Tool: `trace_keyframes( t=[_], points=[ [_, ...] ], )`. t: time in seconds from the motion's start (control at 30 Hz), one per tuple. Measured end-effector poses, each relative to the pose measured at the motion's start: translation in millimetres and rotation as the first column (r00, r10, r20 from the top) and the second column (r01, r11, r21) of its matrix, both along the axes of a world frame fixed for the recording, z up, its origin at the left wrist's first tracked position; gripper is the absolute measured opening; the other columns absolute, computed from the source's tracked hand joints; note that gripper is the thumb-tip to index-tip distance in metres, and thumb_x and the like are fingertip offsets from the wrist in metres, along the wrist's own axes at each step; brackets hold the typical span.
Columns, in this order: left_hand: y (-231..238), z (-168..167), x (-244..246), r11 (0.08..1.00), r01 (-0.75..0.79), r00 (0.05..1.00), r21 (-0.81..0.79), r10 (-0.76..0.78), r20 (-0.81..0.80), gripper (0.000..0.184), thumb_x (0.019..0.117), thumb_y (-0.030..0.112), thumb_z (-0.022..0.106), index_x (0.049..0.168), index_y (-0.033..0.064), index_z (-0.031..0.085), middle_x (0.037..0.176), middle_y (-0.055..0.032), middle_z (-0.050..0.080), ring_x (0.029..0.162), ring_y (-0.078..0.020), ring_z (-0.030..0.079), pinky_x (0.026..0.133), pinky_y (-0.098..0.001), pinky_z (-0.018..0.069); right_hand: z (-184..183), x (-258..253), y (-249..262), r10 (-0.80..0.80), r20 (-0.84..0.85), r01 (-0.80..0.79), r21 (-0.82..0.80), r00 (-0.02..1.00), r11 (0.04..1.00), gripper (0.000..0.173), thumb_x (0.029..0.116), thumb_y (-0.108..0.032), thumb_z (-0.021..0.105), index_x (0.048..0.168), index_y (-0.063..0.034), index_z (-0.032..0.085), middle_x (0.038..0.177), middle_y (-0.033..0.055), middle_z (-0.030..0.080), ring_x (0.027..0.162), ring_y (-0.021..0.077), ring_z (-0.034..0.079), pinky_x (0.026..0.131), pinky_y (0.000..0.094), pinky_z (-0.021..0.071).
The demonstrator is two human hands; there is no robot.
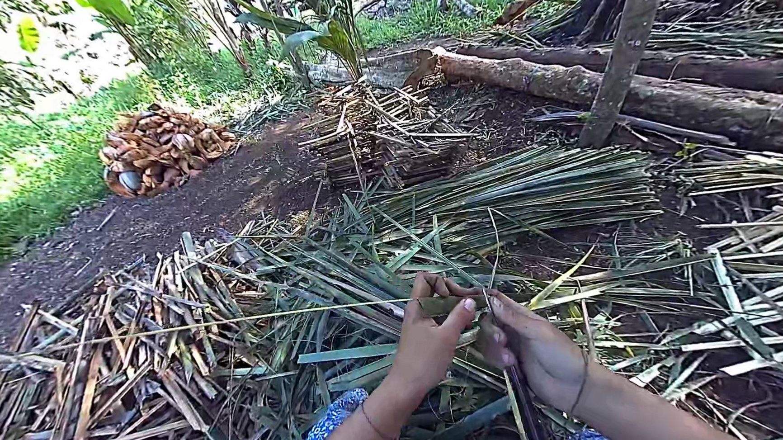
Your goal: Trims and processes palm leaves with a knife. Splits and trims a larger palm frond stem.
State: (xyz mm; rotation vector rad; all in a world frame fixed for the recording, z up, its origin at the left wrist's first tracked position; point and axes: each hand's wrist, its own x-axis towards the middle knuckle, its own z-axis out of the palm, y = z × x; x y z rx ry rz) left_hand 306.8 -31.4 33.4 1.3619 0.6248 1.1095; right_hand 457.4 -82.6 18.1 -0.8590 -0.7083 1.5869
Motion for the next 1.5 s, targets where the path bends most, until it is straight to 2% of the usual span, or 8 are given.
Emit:
trace_keyframes(
  t=[0.13, 0.27, 0.4, 0.5, 0.73, 0.87, 1.03, 1.5],
  points=[
    [-2.5, 7.0, -12.1, 0.991, 0.104, 0.982, 0.09, -0.087, -0.169, 0.024, 0.0945, 0.008, 0.066, 0.114, 0.0007, 0.053, 0.115, -0.0066, 0.063, 0.093, -0.0097, 0.069, 0.078, -0.0263, 0.0611, 3.5, 7.4, 8.0, -0.212, 0.026, 0.214, -0.078, 0.977, 0.974, 0.024, 0.1127, -0.022, 0.028, 0.111, -0.0132, 0.051, 0.066, -0.0057, 0.05, 0.049, 0.0012, 0.047, 0.047, 0.0146, 0.0442],
    [2.5, 7.7, -32.5, 0.94, -0.006, 0.978, 0.341, 0.077, -0.194, 0.019, 0.0966, 0.009, 0.063, 0.111, -0.0034, 0.065, 0.104, -0.003, 0.07, 0.092, -0.0082, 0.071, 0.08, -0.0274, 0.0621, 5.5, 30.0, 12.9, -0.361, 0.025, 0.361, -0.132, 0.932, 0.923, 0.025, 0.1134, -0.026, 0.027, 0.111, -0.0148, 0.05, 0.063, -0.0063, 0.048, 0.048, 0.003, 0.046, 0.048, 0.0167, 0.0445],
    [6.6, 8.1, -39.2, 0.912, -0.081, 0.985, 0.401, 0.135, -0.108, 0.037, 0.0899, 0.005, 0.072, 0.12, 0.0025, 0.051, 0.111, -0.002, 0.07, 0.093, -0.0098, 0.072, 0.08, -0.0261, 0.0629, -0.5, 40.9, 11.9, -0.311, 0.075, 0.315, -0.048, 0.947, 0.948, 0.025, 0.1126, -0.021, 0.029, 0.106, -0.013, 0.052, 0.066, -0.0057, 0.05, 0.049, 0.0015, 0.047, 0.049, 0.0144, 0.0447],
    [9.3, 3.5, -41.6, 0.876, -0.038, 0.979, 0.48, 0.129, -0.158, 0.021, 0.0882, 0.0, 0.073, 0.108, -0.0017, 0.066, 0.105, -0.0034, 0.073, 0.093, -0.0085, 0.072, 0.081, -0.0256, 0.0629, -0.9, 38.2, 12.3, -0.276, 0.111, 0.282, -0.043, 0.955, 0.958, 0.024, 0.1123, -0.019, 0.03, 0.105, -0.0118, 0.052, 0.067, -0.0051, 0.051, 0.05, 0.0012, 0.048, 0.049, 0.0134, 0.0438],
    [6.7, -3.1, -34.1, 0.655, 0.082, 0.931, 0.751, 0.218, -0.292, 0.006, 0.0898, 0.006, 0.073, 0.095, 0.0023, 0.073, 0.097, -0.0068, 0.074, 0.094, -0.0073, 0.071, 0.085, -0.0192, 0.0583, -1.2, 35.1, 15.8, -0.339, 0.102, 0.352, -0.157, 0.935, 0.923, 0.022, 0.1123, -0.021, 0.035, 0.108, -0.0083, 0.053, 0.066, -0.0021, 0.051, 0.048, 0.003, 0.048, 0.046, 0.0141, 0.0434],
    [6.3, -5.9, -32.5, 0.671, -0.155, 0.93, 0.725, 0.346, -0.121, 0.007, 0.0892, 0.004, 0.073, 0.088, 0.0014, 0.067, 0.093, -0.0047, 0.075, 0.087, -0.0038, 0.072, 0.078, -0.0175, 0.0597, 11.9, 29.7, 7.1, -0.222, 0.039, 0.224, -0.272, 0.974, 0.936, 0.031, 0.1131, -0.026, 0.029, 0.126, -0.0096, 0.052, 0.065, -0.003, 0.048, 0.047, 0.0038, 0.047, 0.044, 0.0169, 0.0437],
    [2.1, -1.8, -32.1, 0.748, -0.242, 0.947, 0.618, 0.322, -0.018, 0.011, 0.0905, 0.006, 0.073, 0.089, 0.0066, 0.062, 0.094, 0.0011, 0.075, 0.085, -0.0023, 0.072, 0.074, -0.0179, 0.0605, 34.7, -1.0, -14.2, 0.245, 0.113, -0.247, 0.005, 0.963, 0.969, 0.043, 0.1023, -0.018, 0.034, 0.145, -0.0168, 0.042, 0.074, -0.0066, 0.054, 0.057, 0.0006, 0.052, 0.053, 0.0144, 0.0449],
    [-10.1, -1.4, -34.6, 0.89, -0.181, 0.983, 0.418, 0.168, 0.068, 0.011, 0.091, 0.007, 0.073, 0.088, 0.0129, 0.065, 0.095, 0.0039, 0.076, 0.084, -0.0047, 0.073, 0.075, -0.0218, 0.0617, 36.0, -15.5, -11.6, 0.105, 0.112, -0.12, 0.136, 0.988, 0.983, 0.033, 0.1047, -0.011, 0.043, 0.132, -0.0059, 0.061, 0.076, -0.0073, 0.063, 0.058, -0.0019, 0.054, 0.052, 0.0114, 0.0449]
  ],
)
